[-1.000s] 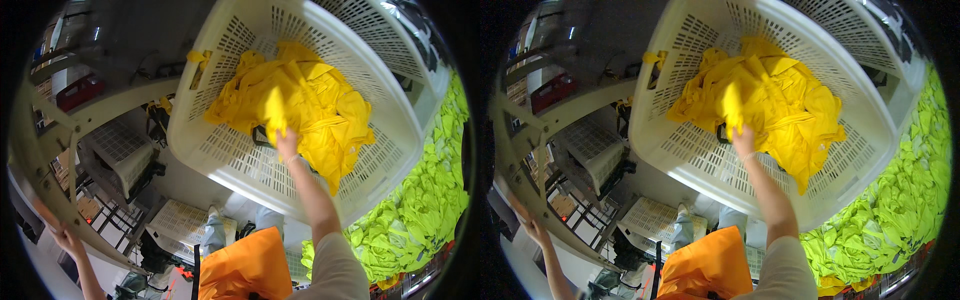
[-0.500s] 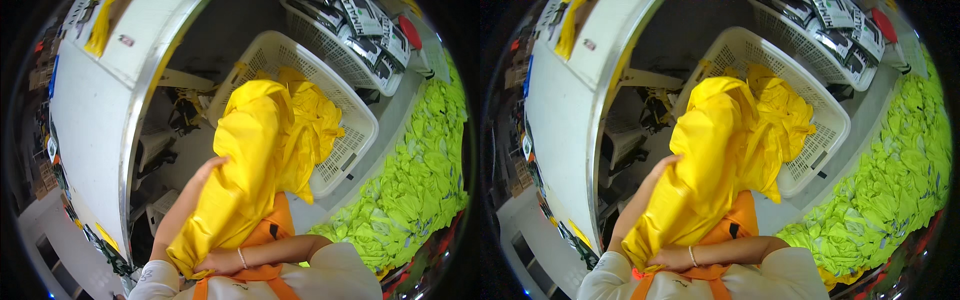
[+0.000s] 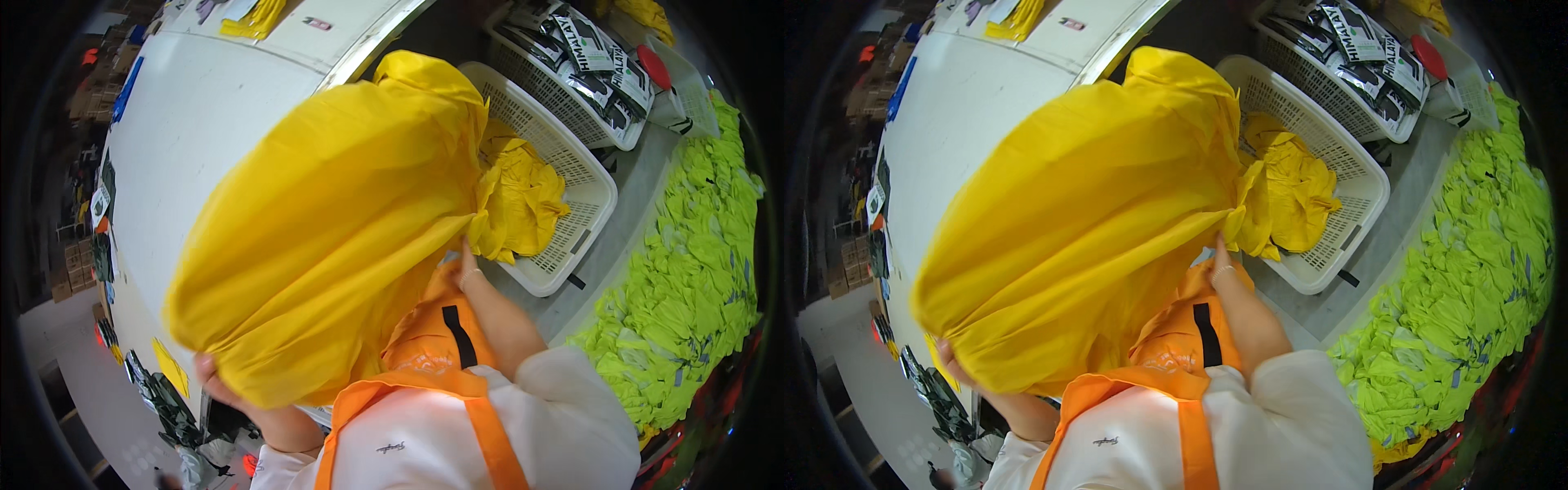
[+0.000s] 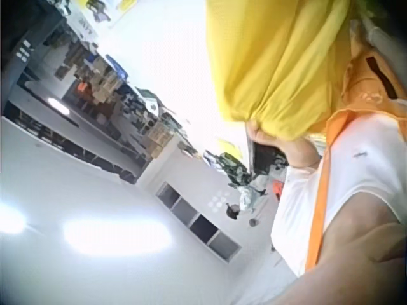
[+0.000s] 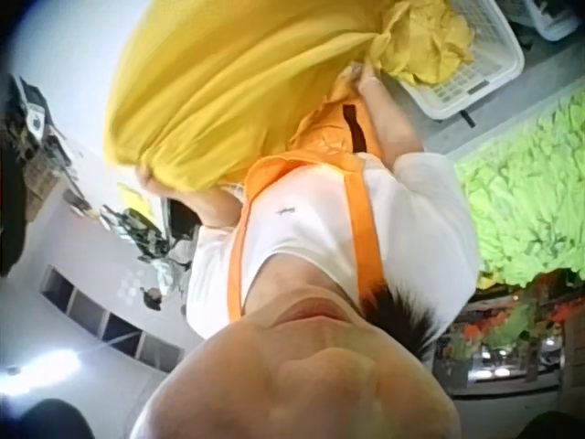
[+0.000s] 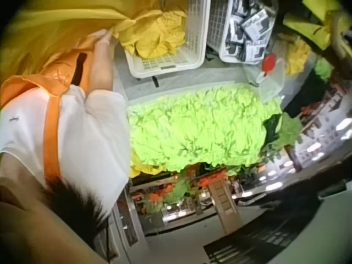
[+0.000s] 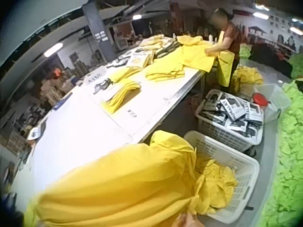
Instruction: The person folds a yellow raincoat on a white table. They smooth the fabric, fold the sleeves and body, and place the folded coat into a white basket. The person then retrieves another yellow raincoat and repeats the folding process.
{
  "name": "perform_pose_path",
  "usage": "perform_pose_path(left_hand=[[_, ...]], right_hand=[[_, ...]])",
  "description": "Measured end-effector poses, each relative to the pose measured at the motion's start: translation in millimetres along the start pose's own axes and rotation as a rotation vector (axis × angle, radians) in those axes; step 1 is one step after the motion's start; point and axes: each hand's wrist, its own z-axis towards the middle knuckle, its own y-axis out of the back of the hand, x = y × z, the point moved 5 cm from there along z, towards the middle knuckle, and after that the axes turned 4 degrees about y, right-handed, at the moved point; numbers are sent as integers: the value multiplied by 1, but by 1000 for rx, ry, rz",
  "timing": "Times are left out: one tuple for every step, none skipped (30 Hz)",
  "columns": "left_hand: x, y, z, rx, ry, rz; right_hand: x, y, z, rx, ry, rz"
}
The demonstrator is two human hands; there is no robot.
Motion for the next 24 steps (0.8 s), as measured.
perform_pose_path(left_hand=[[-27, 7, -21, -30, -75, 84], [-51, 7, -48, -71, -134, 130], [-70, 7, -61, -81, -160, 171], [-81, 13, -75, -104, -153, 177], [-103, 39, -91, -304, -266, 302], [-129, 68, -109, -505, -379, 431], [-143, 98, -121, -693, -479, 535], [-145, 99, -125, -920, -373, 1102], [-153, 119, -128, -942, -274, 1639], [-155, 146, -134, -935, -156, 2174], [-138, 156, -134, -838, -237, 1804], [-114, 154, -130, -734, -301, 1436], [-88, 146, -124, -681, -252, 1385], [-70, 131, -115, -631, -222, 1335], [-68, 109, -104, -527, -222, 1655], [-74, 89, -102, -449, -205, 1978], [-84, 82, -103, -508, -37, 1883], [-97, 82, -105, -558, 111, 1763], [-92, 96, -90, -338, -29, 1439], [-75, 111, -57, -57, -162, 1123], [-44, 131, -18, 97, -63, 606], [-41, 134, -13, 207, 12, 106], [-50, 129, -14, 182, -82, 4], [-64, 130, -12, 162, -166, -99]], right_hand=[[-12, -33, -17, 83, -67, 213], [-20, -72, -38, 175, -150, 402], [-11, -93, -41, 235, 110, 445], [-6, -106, -40, 288, 355, 468], [7, -124, -43, 367, 417, 453], [21, -144, -53, 444, 473, 440], [45, -159, -69, 510, 448, 487], [65, -180, -96, 591, 397, 522], [80, -202, -130, 641, 402, 462], [82, -232, -169, 699, 399, 395], [85, -260, -220, 638, 755, 197], [76, -287, -271, 557, 1098, -12], [61, -309, -313, 572, 1322, -260], [44, -324, -352, 585, 1547, -505], [24, -333, -383, 594, 1774, -642], [-7, -341, -416, 616, 1999, -766], [-38, -348, -435, 748, 1984, -932], [-67, -354, -450, 877, 1976, -1103], [-87, -355, -455, 943, 1961, -1210], [-90, -353, -450, 942, 1961, -1330], [-91, -352, -427, 915, 1991, -1342], [-110, -355, -423, 966, 1991, -1336], [-125, -352, -426, 1019, 1981, -1328], [-131, -345, -436, 1089, 2077, -1322]])
